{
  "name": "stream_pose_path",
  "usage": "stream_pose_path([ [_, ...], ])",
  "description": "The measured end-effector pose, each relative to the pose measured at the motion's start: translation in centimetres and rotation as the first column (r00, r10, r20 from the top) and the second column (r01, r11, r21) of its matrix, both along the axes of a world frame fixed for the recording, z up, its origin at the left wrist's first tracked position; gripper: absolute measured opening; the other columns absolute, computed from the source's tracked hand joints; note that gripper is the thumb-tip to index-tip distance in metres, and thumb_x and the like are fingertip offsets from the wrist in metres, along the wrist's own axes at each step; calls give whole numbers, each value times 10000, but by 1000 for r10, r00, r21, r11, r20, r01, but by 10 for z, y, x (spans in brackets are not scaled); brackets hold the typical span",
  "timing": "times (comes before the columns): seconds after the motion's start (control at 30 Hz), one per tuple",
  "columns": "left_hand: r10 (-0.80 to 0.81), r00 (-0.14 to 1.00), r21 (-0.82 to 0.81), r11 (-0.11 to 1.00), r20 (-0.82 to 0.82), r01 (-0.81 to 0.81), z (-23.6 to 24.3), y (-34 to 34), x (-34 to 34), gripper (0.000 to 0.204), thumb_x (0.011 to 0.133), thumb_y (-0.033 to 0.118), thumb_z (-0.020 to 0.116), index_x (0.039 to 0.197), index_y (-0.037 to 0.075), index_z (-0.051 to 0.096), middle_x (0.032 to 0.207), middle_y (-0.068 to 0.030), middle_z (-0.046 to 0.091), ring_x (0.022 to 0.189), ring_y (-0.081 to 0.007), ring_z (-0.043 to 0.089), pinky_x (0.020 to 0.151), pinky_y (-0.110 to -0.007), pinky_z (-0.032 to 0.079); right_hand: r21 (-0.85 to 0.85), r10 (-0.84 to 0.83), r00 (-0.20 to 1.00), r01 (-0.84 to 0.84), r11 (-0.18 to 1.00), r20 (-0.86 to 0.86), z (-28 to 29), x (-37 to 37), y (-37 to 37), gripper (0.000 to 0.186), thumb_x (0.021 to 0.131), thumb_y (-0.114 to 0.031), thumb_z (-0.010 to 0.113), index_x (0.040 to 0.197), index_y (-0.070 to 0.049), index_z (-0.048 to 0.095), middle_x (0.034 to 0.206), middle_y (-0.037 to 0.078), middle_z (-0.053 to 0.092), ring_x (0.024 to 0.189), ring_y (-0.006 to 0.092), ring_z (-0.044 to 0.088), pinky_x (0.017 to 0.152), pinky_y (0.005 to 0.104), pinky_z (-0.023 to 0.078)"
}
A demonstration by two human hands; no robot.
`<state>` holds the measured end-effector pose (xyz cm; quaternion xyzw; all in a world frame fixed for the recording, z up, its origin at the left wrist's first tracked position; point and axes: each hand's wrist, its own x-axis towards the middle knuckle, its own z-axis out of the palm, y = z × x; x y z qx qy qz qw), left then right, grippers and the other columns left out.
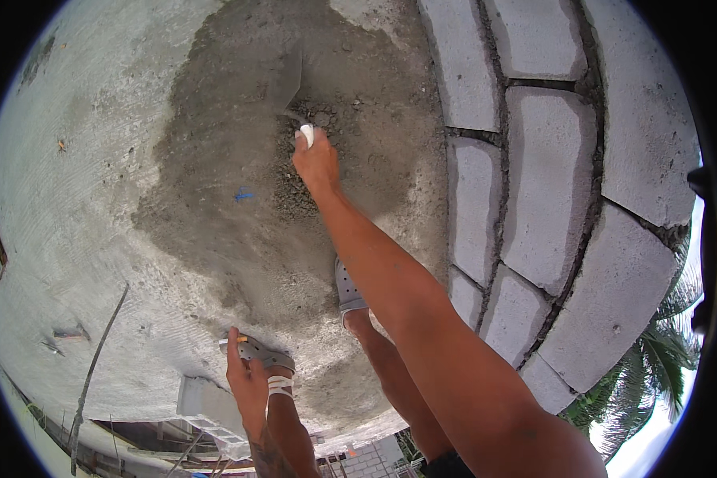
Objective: The person scoops wet cement from a pile on the floor with a trowel and spreads it between hollow concrete blocks to form a wall. The person repeatedly applies mortar along the top of the block course and smooths the joints.
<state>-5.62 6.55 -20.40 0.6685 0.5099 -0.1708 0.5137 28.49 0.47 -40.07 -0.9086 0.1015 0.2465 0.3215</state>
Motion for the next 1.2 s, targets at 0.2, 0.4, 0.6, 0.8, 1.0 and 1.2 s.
stream_pose_path([
  [0.2, -209, 974, -130, 972, -81, 198, 51, -30, 51, 660, 831, -33, 505, 1480, -4, 390, 1405, -226, 545, 801, -222, 607, 743, -320, 503, 47, -264, 907, 295, 954, -329, 103, -37, -94, 407, 962, -333, 579, 1163, 18, 617, 1026, 246, 695, 937, 411, 684, 793, 464, 531],
  [0.4, -513, 858, -80, 856, -6, 511, 93, -35, 131, 634, 824, 3, 547, 1445, -25, 417, 1385, -291, 524, 1140, -404, 622, 925, -414, 512, 306, 13, 781, 229, 924, -624, 183, -25, -180, 422, 915, -347, 657, 1127, 14, 606, 862, 199, 691, 796, 316, 691, 733, 409, 538],
  [0.6, -699, 704, -19, 708, 125, 706, 96, -32, 176, 641, 813, 10, 543, 1441, -1, 415, 1342, -293, 542, 1125, -450, 597, 917, -460, 513, -261, -54, 958, -22, 965, -281, 111, -2, -242, 408, 925, -338, 628, 1138, -3, 531, 977, 277, 689, 937, 439, 680, 831, 515, 546],
  [0.8, -903, 384, -76, 376, 194, 923, 42, -39, 161, 684, 799, 42, 574, 1454, 14, 381, 1303, -247, 572, 990, -412, 659, 793, -459, 567, -310, -255, 950, 191, 931, -180, 15, 82, -260, 398, 923, -301, 624, 1196, -19, 556, 1046, 254, 693, 969, 447, 676, 853, 498, 553],
  [1.0, -978, 45, -242, -5, 202, 970, 62, -4, 135, 718, 806, 112, 614, 1465, 7, 351, 1334, -259, 547, 956, -377, 682, 775, -431, 588, -142, -293, 923, 264, 954, -251, -34, 1, -163, 383, 915, -268, 631, 1191, -7, 581, 983, 281, 678, 892, 419, 694, 805, 526, 547],
  [1.2, -990, 59, -137, 42, 126, 990, 56, 19, 207, 679, 790, 87, 598, 1425, -16, 381, 1277, -229, 570, 775, -382, 689, 724, -453, 584, -138, 2, 910, -65, 988, -414, 34, -44, -165, 375, 909, -238, 632, 1200, -19, 542, 985, 273, 682, 956, 450, 668, 833, 522, 536],
])
